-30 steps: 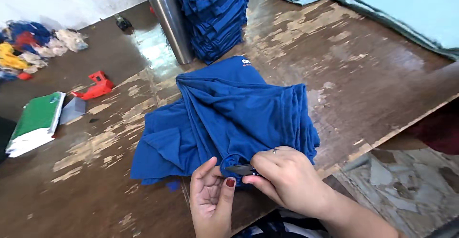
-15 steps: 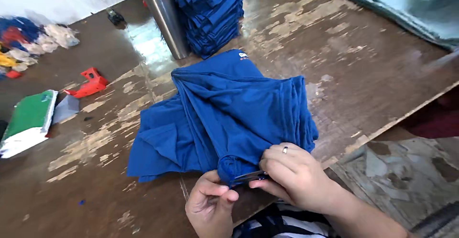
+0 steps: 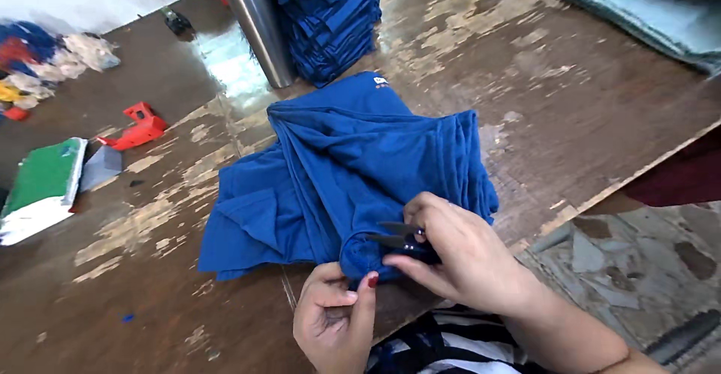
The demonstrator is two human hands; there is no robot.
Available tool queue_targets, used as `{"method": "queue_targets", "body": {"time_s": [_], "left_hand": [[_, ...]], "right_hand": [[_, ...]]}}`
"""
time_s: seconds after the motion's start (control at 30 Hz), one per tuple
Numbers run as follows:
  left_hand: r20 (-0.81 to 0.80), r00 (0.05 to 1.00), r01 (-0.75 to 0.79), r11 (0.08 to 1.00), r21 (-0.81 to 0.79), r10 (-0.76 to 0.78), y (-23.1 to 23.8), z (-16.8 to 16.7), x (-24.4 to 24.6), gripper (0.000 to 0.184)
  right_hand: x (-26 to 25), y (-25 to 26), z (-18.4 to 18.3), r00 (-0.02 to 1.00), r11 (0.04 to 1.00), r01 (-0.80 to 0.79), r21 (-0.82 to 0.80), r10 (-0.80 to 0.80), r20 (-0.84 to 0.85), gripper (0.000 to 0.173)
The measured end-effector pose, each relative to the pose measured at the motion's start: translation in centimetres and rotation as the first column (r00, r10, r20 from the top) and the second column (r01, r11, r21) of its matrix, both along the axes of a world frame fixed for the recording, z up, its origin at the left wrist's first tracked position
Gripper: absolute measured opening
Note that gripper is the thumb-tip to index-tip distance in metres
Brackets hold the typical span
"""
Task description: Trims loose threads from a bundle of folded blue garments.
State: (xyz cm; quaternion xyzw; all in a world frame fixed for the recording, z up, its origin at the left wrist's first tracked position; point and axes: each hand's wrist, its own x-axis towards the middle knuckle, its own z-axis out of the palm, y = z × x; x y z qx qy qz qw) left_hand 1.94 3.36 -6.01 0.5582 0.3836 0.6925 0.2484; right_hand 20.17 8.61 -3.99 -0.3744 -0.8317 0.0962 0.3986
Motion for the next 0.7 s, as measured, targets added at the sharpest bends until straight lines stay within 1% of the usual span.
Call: {"method": "queue_targets", "body": {"time_s": [0.03,0.07,0.13,0.17,0.2,0.23,0.27,0.33,0.4,0.43,0.53,0.6,0.7], "left_hand": [[-0.089,0.995,-0.05,0.998,0.033,0.053,0.0,0.0,-0.3,0.016],[-0.181,0.98,-0.069,0.995,0.077,0.082,-0.1,0.0,-0.7,0.017],[-0.329,0.942,-0.02,0.99,0.14,0.065,-0.2,0.1,-1.8,0.021],[-0.381,0.924,0.022,0.991,0.134,0.031,-0.3,0.2,-2.3,0.022],[-0.422,0.907,0.066,0.993,0.102,-0.017,-0.4,0.2,-2.7,0.022],[-0.457,0.886,0.11,0.993,0.051,-0.075,-0.6,0.3,-3.2,0.022],[-0.475,0.87,0.149,0.989,-0.001,-0.131,-0.7,0.5,-3.5,0.022],[-0.479,0.854,0.189,0.979,-0.077,-0.203,-0.9,1.0,-3.9,0.02],[-0.456,0.869,0.162,0.982,-0.103,-0.191,-1.0,1.3,-3.9,0.018],[-0.443,0.878,0.143,0.982,-0.12,-0.182,-1.0,1.4,-3.8,0.017],[-0.401,0.896,0.138,0.978,-0.154,-0.189,-1.0,1.6,-3.3,0.014],[-0.383,0.9,0.16,0.974,-0.16,-0.21,-1.0,1.7,-3.0,0.015],[-0.364,0.903,0.181,0.971,-0.158,-0.227,-1.0,1.7,-2.9,0.016]], "right_hand": [[0.3,0.2,0.1,0.999,0.999,-0.04,-0.03,0.039,-0.027,0.025],[0.8,0.4,0.3,0.992,0.995,-0.09,-0.05,0.085,-0.091,0.014],[2.1,0.7,0.7,0.959,0.984,-0.175,-0.045,0.16,-0.234,0.005],[2.7,0.8,0.8,0.95,0.982,-0.185,-0.04,0.169,-0.263,0.004],[3.2,0.9,0.7,0.954,0.982,-0.182,-0.05,0.164,-0.25,0.002],[3.7,0.9,0.6,0.968,0.98,-0.179,-0.083,0.16,-0.191,0.005],[4.0,0.7,0.5,0.981,0.977,-0.178,-0.12,0.166,-0.1,0.012],[4.0,0.3,0.6,0.979,0.975,-0.173,-0.137,0.185,0.086,0.021],[3.7,-0.2,0.5,0.964,0.984,-0.148,-0.1,0.166,0.208,0.045],[3.5,-0.3,0.4,0.957,0.99,-0.126,-0.065,0.138,0.254,0.052],[2.9,-0.6,0.3,0.927,0.996,-0.069,0.048,0.047,0.373,0.057],[2.7,-0.7,0.5,0.902,0.996,-0.056,0.075,0.018,0.432,0.059],[2.7,-0.7,1.0,0.877,0.995,-0.075,0.069,0.033,0.479,0.059]]}}
